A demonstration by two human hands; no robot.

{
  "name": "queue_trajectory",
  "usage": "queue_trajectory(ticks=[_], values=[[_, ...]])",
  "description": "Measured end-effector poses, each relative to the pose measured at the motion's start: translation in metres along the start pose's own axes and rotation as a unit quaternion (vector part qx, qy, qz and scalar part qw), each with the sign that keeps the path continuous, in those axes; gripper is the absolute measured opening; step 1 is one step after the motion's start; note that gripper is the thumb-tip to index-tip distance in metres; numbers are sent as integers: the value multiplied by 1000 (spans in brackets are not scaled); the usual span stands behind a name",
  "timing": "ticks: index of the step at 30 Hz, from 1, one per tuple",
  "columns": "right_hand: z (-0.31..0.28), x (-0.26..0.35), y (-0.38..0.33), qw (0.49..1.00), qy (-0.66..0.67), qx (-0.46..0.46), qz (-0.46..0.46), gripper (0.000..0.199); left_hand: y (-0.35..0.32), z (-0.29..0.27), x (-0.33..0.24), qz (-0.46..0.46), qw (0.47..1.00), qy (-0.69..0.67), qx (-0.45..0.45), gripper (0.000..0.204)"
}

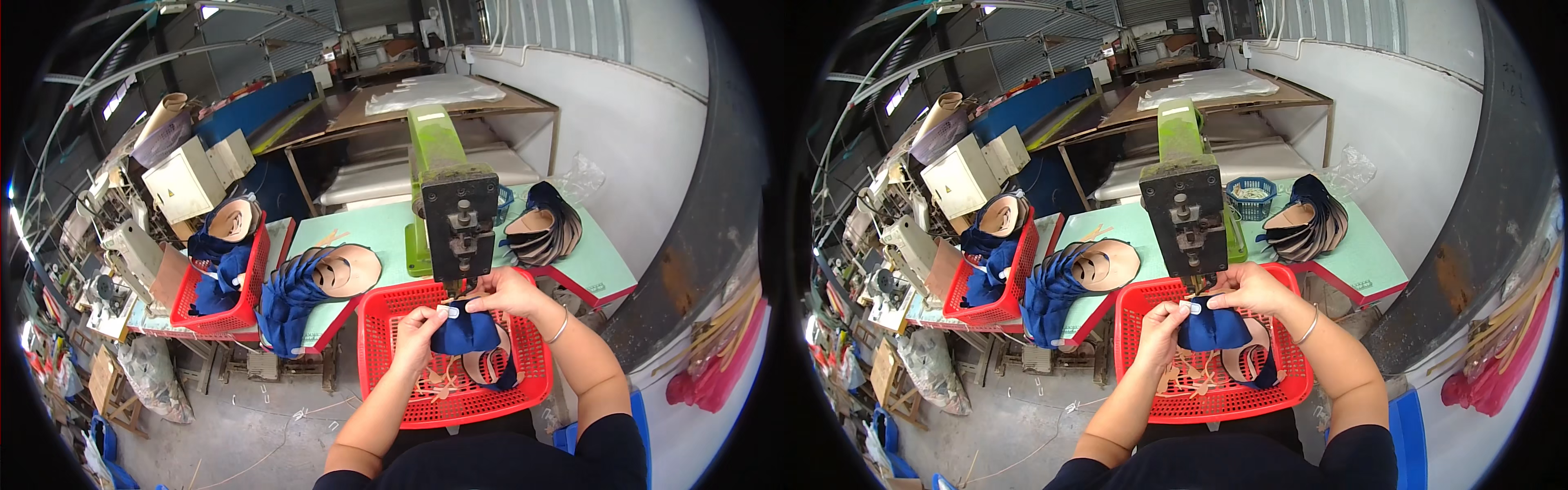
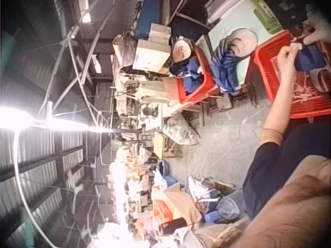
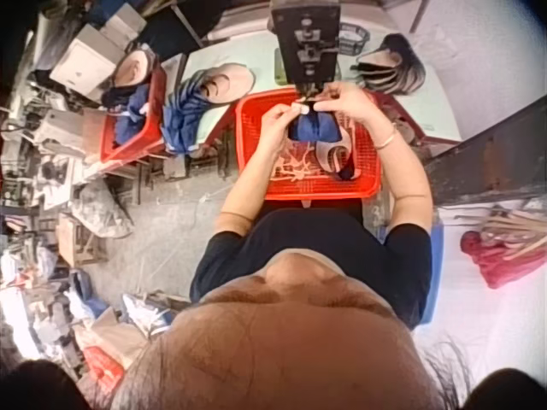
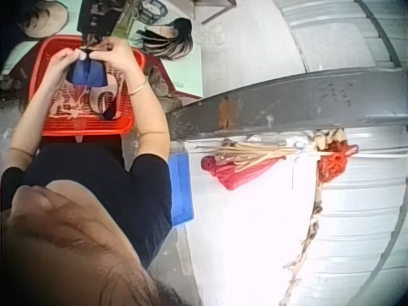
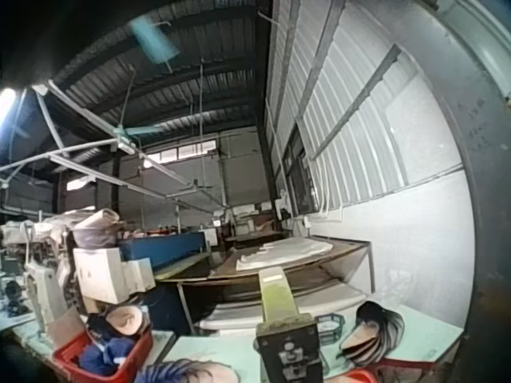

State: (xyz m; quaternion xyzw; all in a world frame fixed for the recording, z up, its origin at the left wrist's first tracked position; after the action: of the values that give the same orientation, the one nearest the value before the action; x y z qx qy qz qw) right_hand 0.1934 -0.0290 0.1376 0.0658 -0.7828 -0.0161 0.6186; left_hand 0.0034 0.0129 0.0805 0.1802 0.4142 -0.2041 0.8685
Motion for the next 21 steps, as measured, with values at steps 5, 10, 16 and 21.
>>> queue_trajectory(ticks=[5, 10, 16, 21], values=[[2, 33, 1, 997, 60, 45, 13, 35, -1, 8, 1, 2, 998, 67, -4, 7], [-19, 9, 6, 987, -93, 116, 65, 36, 2, 12, 1, 16, 997, 81, -3, 8], [-32, -12, -10, 987, -23, 142, 78, 32, 1, 17, 6, 10, 999, 42, -23, 10], [-27, -2, -9, 992, 11, 99, 71, 26, 1, 14, 8, 11, 999, 0, -37, 9]])
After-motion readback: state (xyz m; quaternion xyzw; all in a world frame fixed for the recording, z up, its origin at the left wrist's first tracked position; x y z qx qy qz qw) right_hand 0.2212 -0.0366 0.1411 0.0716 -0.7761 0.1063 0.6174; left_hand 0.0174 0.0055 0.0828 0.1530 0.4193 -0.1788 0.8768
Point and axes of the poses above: each hand's wrist, its own y-axis towards the middle knuckle, its own z-axis out of the palm, x = y × z, the point moved 1 cm from there along y, towards the middle knuckle, and after that the axes turned 3 degrees about -y, right-handed, at the moved point
